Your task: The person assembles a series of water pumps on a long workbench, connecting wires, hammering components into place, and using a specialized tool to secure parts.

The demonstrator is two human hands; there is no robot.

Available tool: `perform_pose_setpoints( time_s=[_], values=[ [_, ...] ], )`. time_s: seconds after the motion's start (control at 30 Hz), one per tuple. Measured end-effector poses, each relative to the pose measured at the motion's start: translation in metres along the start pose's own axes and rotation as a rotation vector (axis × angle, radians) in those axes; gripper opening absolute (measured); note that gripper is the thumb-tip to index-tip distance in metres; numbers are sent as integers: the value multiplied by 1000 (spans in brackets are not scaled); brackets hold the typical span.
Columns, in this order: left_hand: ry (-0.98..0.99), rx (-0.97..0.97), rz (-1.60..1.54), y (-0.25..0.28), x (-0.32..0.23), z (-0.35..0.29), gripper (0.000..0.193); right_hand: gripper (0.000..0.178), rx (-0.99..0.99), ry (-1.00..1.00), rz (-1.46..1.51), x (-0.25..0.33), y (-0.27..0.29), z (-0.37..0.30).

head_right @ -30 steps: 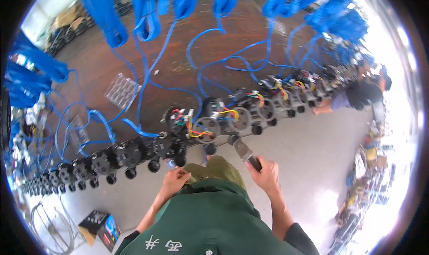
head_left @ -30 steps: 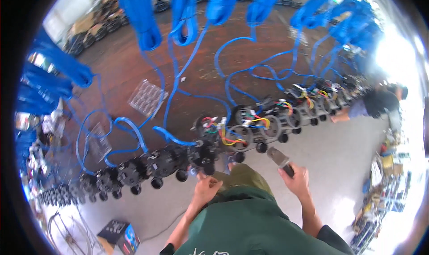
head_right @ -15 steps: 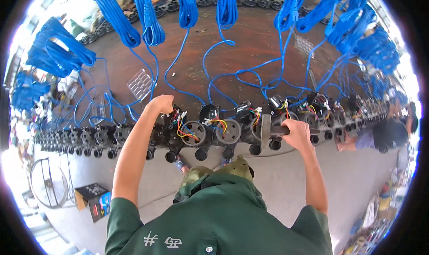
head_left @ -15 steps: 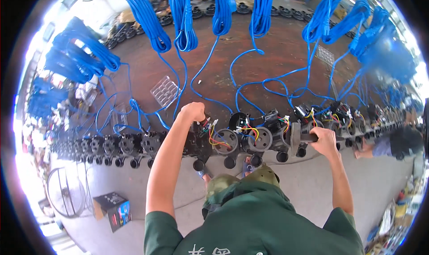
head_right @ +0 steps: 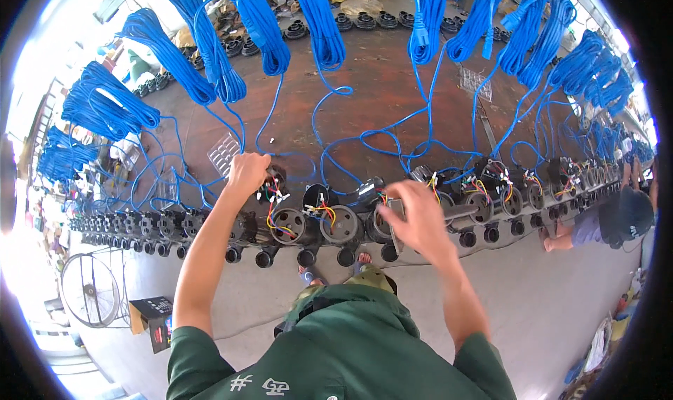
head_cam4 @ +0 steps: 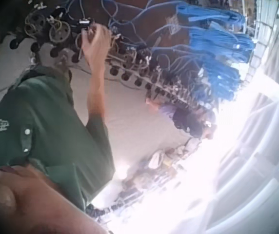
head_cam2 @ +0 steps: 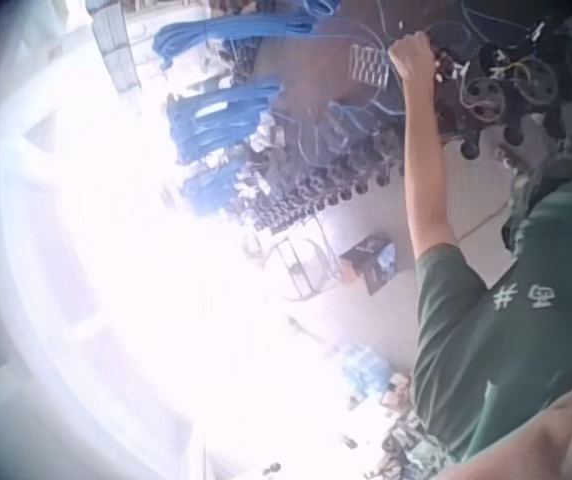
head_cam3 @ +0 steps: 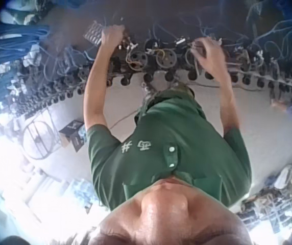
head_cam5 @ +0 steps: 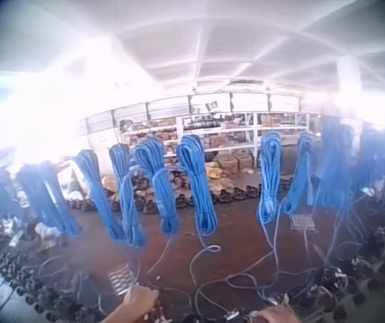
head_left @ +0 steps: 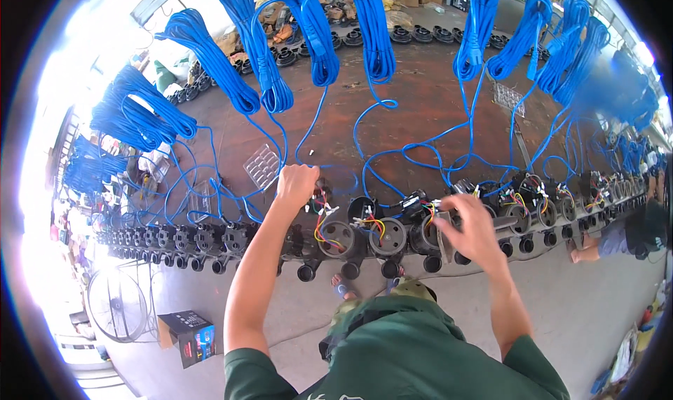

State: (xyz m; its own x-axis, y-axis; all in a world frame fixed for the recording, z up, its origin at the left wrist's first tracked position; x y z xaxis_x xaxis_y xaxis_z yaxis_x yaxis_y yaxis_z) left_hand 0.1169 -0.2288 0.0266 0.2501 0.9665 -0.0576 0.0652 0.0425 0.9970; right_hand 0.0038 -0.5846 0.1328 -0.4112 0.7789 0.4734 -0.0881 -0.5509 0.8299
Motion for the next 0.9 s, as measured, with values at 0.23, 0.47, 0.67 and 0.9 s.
perform_pose_setpoints(
  time_s=[0.23,0.47,0.67,0.9],
  values=[
    [-622,-695,30,128,-126,-100,17,74,787,-599,1027,27,-197,75],
    [-437,-775,-333,112,-105,-146,60,45,909,-577,1202,80,-230,77],
    [318,161,-1814,-26,-45,-118,63,39,793,-328,1573,101,-212,97],
    [96,117,-1802,-35,-52,-95,49,57,715,-161,1043,107,-207,109]
  ],
)
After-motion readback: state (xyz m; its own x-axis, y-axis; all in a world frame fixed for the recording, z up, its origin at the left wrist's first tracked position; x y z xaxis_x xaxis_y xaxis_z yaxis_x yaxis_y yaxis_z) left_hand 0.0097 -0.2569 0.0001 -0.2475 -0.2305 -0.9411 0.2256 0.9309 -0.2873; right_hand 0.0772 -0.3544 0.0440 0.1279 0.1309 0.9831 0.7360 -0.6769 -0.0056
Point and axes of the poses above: each hand's wrist, its own z-axis towards the middle knuckle, its own y-axis out of the back of the hand, x = y × z, the point moved 10 cm from there along z, towards the middle knuckle, and after that the axes turned 11 degrees about -z, right-handed, at the moved point
